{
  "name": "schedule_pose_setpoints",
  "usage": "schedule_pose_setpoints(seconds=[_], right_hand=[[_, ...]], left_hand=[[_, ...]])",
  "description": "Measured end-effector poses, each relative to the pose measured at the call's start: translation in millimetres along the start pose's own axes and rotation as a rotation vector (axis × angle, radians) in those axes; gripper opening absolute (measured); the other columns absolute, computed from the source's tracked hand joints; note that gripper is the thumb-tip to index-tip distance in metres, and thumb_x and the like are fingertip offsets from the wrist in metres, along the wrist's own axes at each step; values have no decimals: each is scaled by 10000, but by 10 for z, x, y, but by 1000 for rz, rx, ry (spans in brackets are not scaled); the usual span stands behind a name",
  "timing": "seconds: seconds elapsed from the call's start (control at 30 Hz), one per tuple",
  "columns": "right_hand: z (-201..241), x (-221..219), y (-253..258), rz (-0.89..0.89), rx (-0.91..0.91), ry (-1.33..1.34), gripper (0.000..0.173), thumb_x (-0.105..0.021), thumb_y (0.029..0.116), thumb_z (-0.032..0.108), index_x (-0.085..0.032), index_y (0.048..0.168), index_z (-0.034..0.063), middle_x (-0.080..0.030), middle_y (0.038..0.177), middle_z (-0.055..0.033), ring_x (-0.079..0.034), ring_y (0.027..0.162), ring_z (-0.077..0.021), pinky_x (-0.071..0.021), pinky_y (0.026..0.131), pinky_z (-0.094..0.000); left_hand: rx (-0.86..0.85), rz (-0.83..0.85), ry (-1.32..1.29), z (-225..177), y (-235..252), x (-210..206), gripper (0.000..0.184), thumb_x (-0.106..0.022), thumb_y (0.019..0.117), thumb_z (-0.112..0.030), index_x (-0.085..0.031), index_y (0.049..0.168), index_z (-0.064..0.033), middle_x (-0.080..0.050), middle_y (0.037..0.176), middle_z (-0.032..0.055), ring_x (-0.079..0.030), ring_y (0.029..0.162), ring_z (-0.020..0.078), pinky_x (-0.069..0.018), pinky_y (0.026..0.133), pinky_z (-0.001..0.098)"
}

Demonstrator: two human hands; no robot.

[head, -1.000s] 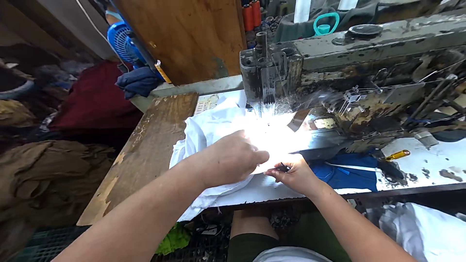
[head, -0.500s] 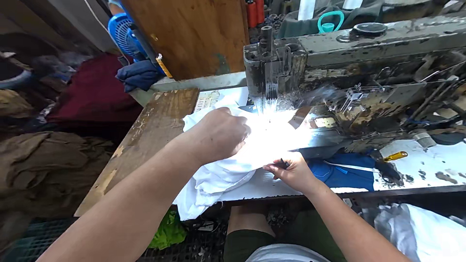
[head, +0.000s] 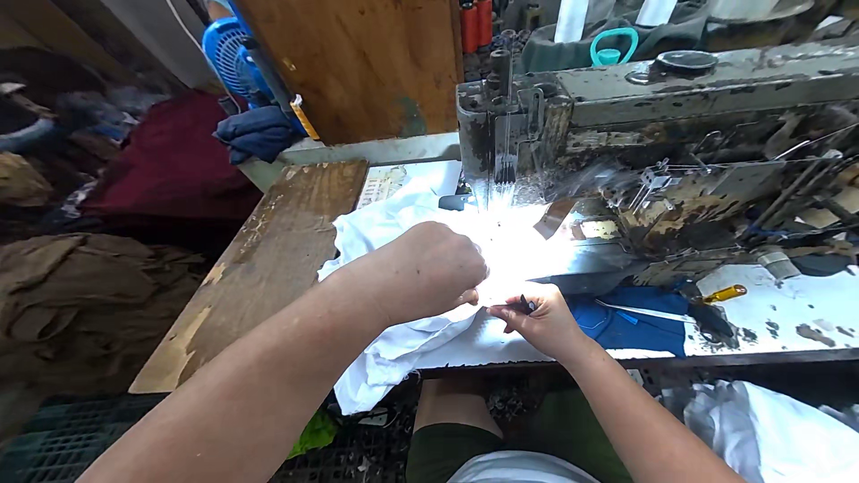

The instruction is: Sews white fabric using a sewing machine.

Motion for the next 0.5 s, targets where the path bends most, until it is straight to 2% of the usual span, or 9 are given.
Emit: schedule_pose_setpoints(seconds=[0.17,0.27,0.33,0.37,0.43,0.5], right_hand=[[11,4,29,-24,5,3,138,-720,931,97,-727,834,-1,-702,755,7,-648,615,18,-579,586,-156],[-3,0,15,-17,34,-29,125,-689,928,83,-721,826,16,-687,756,20,-642,624,25,-576,597,-151],[-11,-13,-51,-9,70,-69,143,-691,948,109,-730,853,10,-702,801,-11,-654,653,3,-581,614,-161],[-1,-23,-99,-19,75,-79,144,-693,958,116,-734,874,7,-720,837,-28,-672,677,-13,-591,621,-173],[46,-32,-185,-46,71,-91,124,-669,966,86,-746,926,-2,-755,896,-48,-710,733,-41,-611,644,-195],[100,-38,-214,-78,70,-93,119,-649,966,55,-744,938,-10,-754,895,-44,-718,752,-41,-615,655,-192]], left_hand=[[37,-47,16,-151,41,-47,311,-679,938,-317,-655,687,-136,-585,619,-4,-597,565,149,-440,516,350],[76,-156,33,-331,39,-246,251,-658,941,-283,-657,766,-103,-605,660,32,-610,577,196,-452,528,380],[125,-179,118,-381,-4,-467,125,-679,926,-217,-689,897,-96,-637,778,62,-634,710,253,-473,658,442],[165,-188,153,-366,-39,-571,41,-655,915,-121,-688,906,-98,-650,819,73,-638,785,278,-479,744,480],[244,-214,183,-295,-131,-644,118,-630,897,-6,-690,836,-87,-677,854,100,-667,890,322,-498,870,562],[303,-197,226,-246,-197,-569,141,-645,869,5,-685,760,-77,-665,853,116,-664,932,340,-471,937,602]])
Point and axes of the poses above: each hand's wrist, its own y-axis towards the middle knuckle, its own x-axis out of the back of the hand, z = x × y, the point moved 3 cm from there along y, towards the middle knuckle
